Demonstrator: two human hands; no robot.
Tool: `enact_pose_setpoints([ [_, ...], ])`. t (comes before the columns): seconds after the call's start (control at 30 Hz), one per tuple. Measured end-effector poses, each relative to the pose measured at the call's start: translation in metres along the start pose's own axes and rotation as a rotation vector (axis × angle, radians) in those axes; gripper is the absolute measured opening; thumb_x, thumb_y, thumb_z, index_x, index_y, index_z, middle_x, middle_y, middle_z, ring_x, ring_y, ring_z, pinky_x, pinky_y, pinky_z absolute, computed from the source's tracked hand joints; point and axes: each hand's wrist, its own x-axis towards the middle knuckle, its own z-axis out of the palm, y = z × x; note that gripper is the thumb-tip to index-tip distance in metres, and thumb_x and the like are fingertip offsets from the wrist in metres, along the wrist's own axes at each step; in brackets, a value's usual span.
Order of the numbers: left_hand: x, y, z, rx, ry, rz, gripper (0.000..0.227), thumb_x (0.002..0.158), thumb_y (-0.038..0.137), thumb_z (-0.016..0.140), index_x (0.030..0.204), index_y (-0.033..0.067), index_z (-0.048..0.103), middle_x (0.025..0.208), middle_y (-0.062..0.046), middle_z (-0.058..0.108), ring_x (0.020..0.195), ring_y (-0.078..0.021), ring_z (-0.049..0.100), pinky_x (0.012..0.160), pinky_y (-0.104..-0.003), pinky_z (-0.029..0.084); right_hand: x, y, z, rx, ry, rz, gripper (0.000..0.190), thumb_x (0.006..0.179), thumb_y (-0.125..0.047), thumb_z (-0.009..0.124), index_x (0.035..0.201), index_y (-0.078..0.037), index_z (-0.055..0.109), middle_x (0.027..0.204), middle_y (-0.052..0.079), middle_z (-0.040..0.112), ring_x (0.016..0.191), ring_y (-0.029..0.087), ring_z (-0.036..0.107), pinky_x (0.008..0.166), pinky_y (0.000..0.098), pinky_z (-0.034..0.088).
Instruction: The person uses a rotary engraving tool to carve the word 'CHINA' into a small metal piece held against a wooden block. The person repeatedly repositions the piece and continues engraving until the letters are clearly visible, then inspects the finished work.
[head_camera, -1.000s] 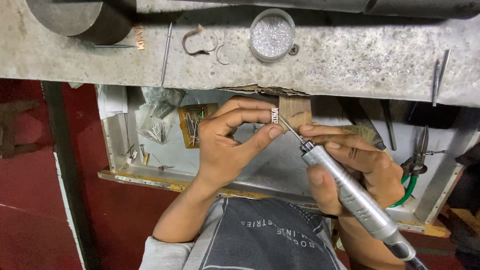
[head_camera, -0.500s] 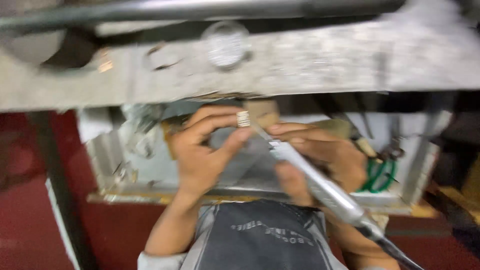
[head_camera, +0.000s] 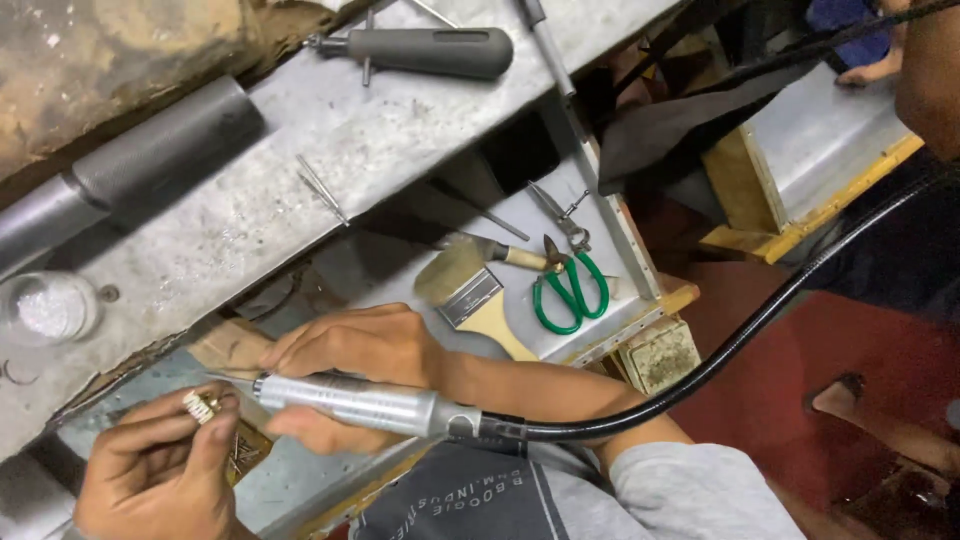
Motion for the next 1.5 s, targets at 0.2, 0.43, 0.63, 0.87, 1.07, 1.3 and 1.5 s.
enact_pose_setpoints([
  [0.2,-0.002,0.004,0.001,0.026,0.116,-0.033,0.013,0.118,-0.010,0.066,0.123,-0.0106,0.054,0.112,-0.030,0.070,0.093,-0.0291,0.074,0.082,-0.027,0.056,-0.004,0.004,0.001,-0.004,-0.003,-0.012,0.031,0.080,-0.008,0.084,0.097,0.009,0.065,0.092,0.024,0.073,0.087,0.036,0.078,0.083,0.0396,0.070],
  [0.43,0.004,-0.017,0.001,-0.215,0.047,0.141,0.017,0.110,-0.013,0.060,0.126,-0.0105,0.054,0.113,-0.033,0.065,0.090,-0.0378,0.072,0.086,-0.042,0.067,-0.002,0.005,0.001,-0.048,-0.031,-0.046,0.033,0.079,-0.007,0.085,0.098,0.010,0.064,0.095,0.027,0.073,0.089,0.037,0.079,0.082,0.0388,0.070],
  [0.63,0.011,-0.027,0.002,-0.233,0.056,0.155,0.019,0.108,-0.012,0.052,0.125,-0.0144,0.059,0.120,-0.032,0.063,0.088,-0.0350,0.070,0.087,-0.041,0.066,-0.002,0.009,0.001,-0.042,-0.049,-0.080,0.030,0.083,-0.009,0.081,0.098,0.011,0.064,0.091,0.027,0.073,0.086,0.040,0.079,0.079,0.0409,0.071],
  [0.87,0.023,-0.018,0.015,-0.268,0.078,0.320,0.021,0.090,-0.004,0.077,0.110,-0.0085,0.070,0.107,-0.032,0.066,0.089,-0.0387,0.074,0.077,-0.049,0.067,-0.005,0.009,0.005,0.178,-0.043,-0.005,0.024,0.079,-0.003,0.081,0.088,0.015,0.066,0.082,0.028,0.073,0.083,0.051,0.077,0.070,0.0600,0.064],
  [1.07,0.030,-0.006,0.021,-0.386,0.069,0.291,0.037,0.083,-0.009,0.082,0.117,-0.0140,0.067,0.109,-0.027,0.071,0.086,-0.0349,0.079,0.072,-0.040,0.068,-0.008,0.013,-0.003,0.086,-0.171,-0.017,0.027,0.081,-0.005,0.076,0.085,0.017,0.061,0.079,0.030,0.071,0.081,0.051,0.077,0.075,0.0571,0.064],
  [1.3,0.032,-0.007,0.015,-0.293,-0.003,0.304,0.038,0.087,0.001,0.084,0.122,-0.0041,0.068,0.114,-0.020,0.073,0.094,-0.0275,0.079,0.083,-0.034,0.070,-0.003,-0.001,-0.004,-0.019,-0.224,0.126,0.024,0.088,-0.010,0.068,0.091,0.011,0.055,0.085,0.031,0.068,0.086,0.047,0.077,0.078,0.0527,0.069],
  [1.5,0.031,-0.013,0.015,-0.255,-0.065,0.263,0.038,0.090,0.007,0.085,0.124,0.0013,0.068,0.115,-0.016,0.071,0.096,-0.0211,0.077,0.090,-0.028,0.071,0.004,-0.019,0.005,-0.172,-0.219,0.269,0.023,0.094,-0.015,0.064,0.096,0.005,0.051,0.093,0.028,0.068,0.093,0.043,0.079,0.084,0.0458,0.072],
])
